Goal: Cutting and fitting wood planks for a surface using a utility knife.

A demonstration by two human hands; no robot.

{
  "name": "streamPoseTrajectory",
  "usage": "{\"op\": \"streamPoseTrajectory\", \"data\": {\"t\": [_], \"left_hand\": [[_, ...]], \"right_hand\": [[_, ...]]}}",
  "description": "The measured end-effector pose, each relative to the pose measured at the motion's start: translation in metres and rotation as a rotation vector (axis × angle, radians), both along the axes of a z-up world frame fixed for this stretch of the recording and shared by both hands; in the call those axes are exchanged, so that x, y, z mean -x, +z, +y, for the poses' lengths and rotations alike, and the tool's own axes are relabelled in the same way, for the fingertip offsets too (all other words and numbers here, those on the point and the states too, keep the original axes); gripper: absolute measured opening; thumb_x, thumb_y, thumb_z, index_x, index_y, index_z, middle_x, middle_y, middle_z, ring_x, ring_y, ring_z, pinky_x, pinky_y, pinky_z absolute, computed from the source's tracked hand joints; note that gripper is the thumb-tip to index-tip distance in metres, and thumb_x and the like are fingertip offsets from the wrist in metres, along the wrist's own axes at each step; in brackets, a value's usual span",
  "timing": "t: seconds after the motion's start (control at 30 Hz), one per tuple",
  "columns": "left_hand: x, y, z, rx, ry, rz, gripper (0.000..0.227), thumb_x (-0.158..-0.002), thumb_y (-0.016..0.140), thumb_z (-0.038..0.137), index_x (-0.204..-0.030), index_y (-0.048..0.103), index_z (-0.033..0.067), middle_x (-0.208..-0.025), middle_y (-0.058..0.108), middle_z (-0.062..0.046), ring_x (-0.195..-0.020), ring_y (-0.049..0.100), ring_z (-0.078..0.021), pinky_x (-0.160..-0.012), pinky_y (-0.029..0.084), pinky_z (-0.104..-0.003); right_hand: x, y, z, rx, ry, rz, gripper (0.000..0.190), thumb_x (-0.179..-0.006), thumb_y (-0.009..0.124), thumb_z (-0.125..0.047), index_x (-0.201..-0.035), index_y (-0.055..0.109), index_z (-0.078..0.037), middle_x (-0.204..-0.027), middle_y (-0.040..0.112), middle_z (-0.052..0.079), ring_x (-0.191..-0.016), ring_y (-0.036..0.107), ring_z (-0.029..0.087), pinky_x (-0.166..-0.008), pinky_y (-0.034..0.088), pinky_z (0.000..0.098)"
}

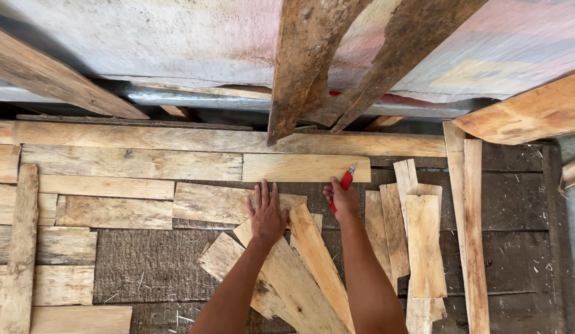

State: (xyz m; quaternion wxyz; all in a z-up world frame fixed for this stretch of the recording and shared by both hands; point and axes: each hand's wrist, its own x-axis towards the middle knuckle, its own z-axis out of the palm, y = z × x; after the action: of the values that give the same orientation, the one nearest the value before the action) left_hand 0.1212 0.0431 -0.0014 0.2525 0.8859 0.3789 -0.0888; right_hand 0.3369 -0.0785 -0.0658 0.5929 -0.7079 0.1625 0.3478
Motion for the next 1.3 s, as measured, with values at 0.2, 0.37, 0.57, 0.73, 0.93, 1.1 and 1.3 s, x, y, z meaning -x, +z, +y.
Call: {"op": "streamPoseTrajectory", "data": {"t": [0.2, 0.37, 0.57, 0.73, 0.93, 1.1, 1.3], "left_hand": [[-0.001, -0.002, -0.001, 0.016, 0.013, 0.001, 0.08, -0.103, 0.041, 0.054, -0.165, 0.009, 0.0146, -0.172, -0.004, -0.012, -0.159, -0.004, -0.0311, -0.125, 0.0, -0.057], [0.0, -0.007, -0.001, 0.026, 0.025, -0.024, 0.08, -0.103, 0.04, 0.055, -0.165, 0.01, 0.0148, -0.173, -0.003, -0.011, -0.159, -0.004, -0.0308, -0.125, 0.0, -0.057], [-0.001, -0.009, -0.002, 0.02, 0.028, -0.047, 0.079, -0.103, 0.04, 0.054, -0.165, 0.009, 0.0158, -0.173, -0.004, -0.011, -0.158, -0.006, -0.0312, -0.124, -0.001, -0.057], [-0.001, -0.005, 0.0, 0.017, 0.046, -0.062, 0.077, -0.104, 0.039, 0.053, -0.166, 0.008, 0.0173, -0.174, -0.004, -0.01, -0.16, -0.005, -0.0304, -0.125, -0.001, -0.057], [-0.004, 0.002, 0.0, 0.053, 0.03, 0.004, 0.08, -0.103, 0.04, 0.054, -0.166, 0.005, 0.0172, -0.173, -0.006, -0.011, -0.159, -0.006, -0.0314, -0.125, -0.002, -0.057], [-0.003, 0.003, 0.0, 0.047, 0.033, 0.019, 0.081, -0.103, 0.041, 0.053, -0.166, 0.005, 0.0167, -0.173, -0.005, -0.012, -0.159, -0.006, -0.0322, -0.124, -0.001, -0.058], [0.0, 0.0, 0.001, 0.051, 0.046, -0.043, 0.08, -0.103, 0.041, 0.052, -0.166, 0.006, 0.017, -0.174, -0.003, -0.01, -0.16, -0.003, -0.0306, -0.125, 0.0, -0.057]], "right_hand": [[0.005, -0.006, -0.011, 0.104, 0.056, -0.357, 0.029, -0.102, 0.067, -0.026, -0.108, 0.058, 0.001, -0.084, 0.065, 0.013, -0.07, 0.064, 0.02, -0.061, 0.055, 0.0363], [-0.019, -0.015, -0.027, 0.471, 0.257, -0.983, 0.03, -0.104, 0.063, -0.02, -0.123, 0.058, 0.004, -0.123, 0.055, 0.026, -0.106, 0.059, 0.041, -0.091, 0.051, 0.0515], [-0.032, 0.004, -0.032, 0.632, 0.353, -0.989, 0.047, -0.097, 0.066, -0.017, -0.141, 0.057, -0.004, -0.148, 0.04, 0.031, -0.128, 0.048, 0.05, -0.102, 0.045, 0.0536], [-0.03, -0.007, -0.038, 0.65, 0.391, -1.085, 0.05, -0.098, 0.067, -0.016, -0.144, 0.056, -0.001, -0.147, 0.043, 0.03, -0.13, 0.048, 0.049, -0.107, 0.043, 0.054], [-0.022, 0.003, -0.037, 0.66, 0.421, -1.054, 0.054, -0.096, 0.067, -0.013, -0.147, 0.053, 0.0, -0.147, 0.043, 0.028, -0.124, 0.05, 0.047, -0.101, 0.046, 0.0518], [-0.022, 0.002, -0.039, 0.682, 0.446, -1.051, 0.054, -0.098, 0.067, -0.014, -0.148, 0.052, 0.002, -0.144, 0.044, 0.026, -0.124, 0.05, 0.046, -0.101, 0.047, 0.0511], [-0.024, -0.011, -0.042, 0.641, 0.439, -1.041, 0.05, -0.102, 0.062, -0.013, -0.148, 0.051, 0.003, -0.149, 0.041, 0.028, -0.125, 0.05, 0.044, -0.099, 0.049, 0.0477]]}}
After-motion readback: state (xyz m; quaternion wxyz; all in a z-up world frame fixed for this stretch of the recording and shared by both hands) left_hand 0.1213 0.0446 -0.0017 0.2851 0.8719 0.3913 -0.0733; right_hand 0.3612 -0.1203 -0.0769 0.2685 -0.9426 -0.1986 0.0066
